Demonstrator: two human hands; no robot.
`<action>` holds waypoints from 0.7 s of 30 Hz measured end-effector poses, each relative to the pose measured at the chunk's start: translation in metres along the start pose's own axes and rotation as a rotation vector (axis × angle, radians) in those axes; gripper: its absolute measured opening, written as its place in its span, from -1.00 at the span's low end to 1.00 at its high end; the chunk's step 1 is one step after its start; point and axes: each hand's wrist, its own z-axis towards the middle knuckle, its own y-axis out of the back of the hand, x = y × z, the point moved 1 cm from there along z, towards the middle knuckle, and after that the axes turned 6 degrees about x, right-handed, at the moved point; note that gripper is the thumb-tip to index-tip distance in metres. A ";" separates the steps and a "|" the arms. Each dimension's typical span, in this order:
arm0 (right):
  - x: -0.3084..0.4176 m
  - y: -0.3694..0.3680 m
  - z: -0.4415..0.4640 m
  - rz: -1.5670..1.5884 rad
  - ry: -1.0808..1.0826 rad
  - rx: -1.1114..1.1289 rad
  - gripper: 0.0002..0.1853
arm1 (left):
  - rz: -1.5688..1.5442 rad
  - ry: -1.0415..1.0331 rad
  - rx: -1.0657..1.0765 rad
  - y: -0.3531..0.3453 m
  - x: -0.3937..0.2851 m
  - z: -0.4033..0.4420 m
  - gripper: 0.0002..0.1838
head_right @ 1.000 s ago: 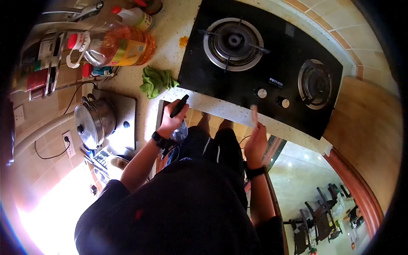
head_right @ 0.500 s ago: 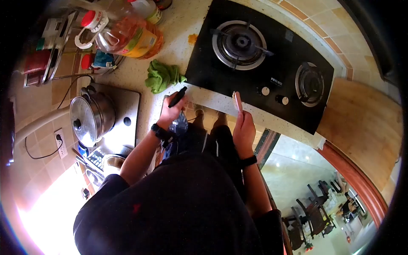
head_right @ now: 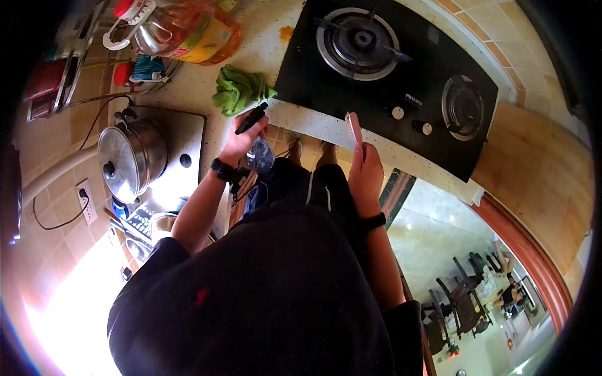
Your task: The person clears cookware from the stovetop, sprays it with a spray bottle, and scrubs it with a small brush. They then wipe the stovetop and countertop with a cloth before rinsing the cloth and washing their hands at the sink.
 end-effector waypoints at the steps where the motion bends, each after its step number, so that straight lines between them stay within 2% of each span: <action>1: 0.001 0.001 0.000 -0.011 -0.011 0.003 -0.72 | -0.024 -0.009 0.012 -0.003 -0.004 -0.002 -0.75; 3: 0.005 0.006 -0.001 -0.035 -0.030 0.007 -0.71 | -0.073 -0.030 0.035 -0.009 -0.016 -0.012 -0.76; 10: -0.002 0.009 0.003 -0.004 -0.035 0.051 -0.71 | 0.367 0.075 -0.008 -0.015 0.015 -0.005 -0.79; 14: -0.007 0.008 0.003 0.007 -0.009 0.069 -0.72 | 0.187 -0.121 0.006 -0.026 0.010 -0.013 -0.78; 17: -0.008 0.005 0.003 0.020 -0.007 0.081 -0.73 | 0.336 -0.015 -0.026 -0.021 0.019 -0.013 -0.77; 20: -0.013 0.004 0.003 0.016 0.002 0.093 -0.73 | 0.197 -0.076 -0.039 -0.026 0.011 -0.015 -0.78; 21: -0.013 0.003 0.004 0.015 0.009 0.099 -0.73 | 0.194 -0.159 -0.040 -0.030 0.009 -0.015 -0.77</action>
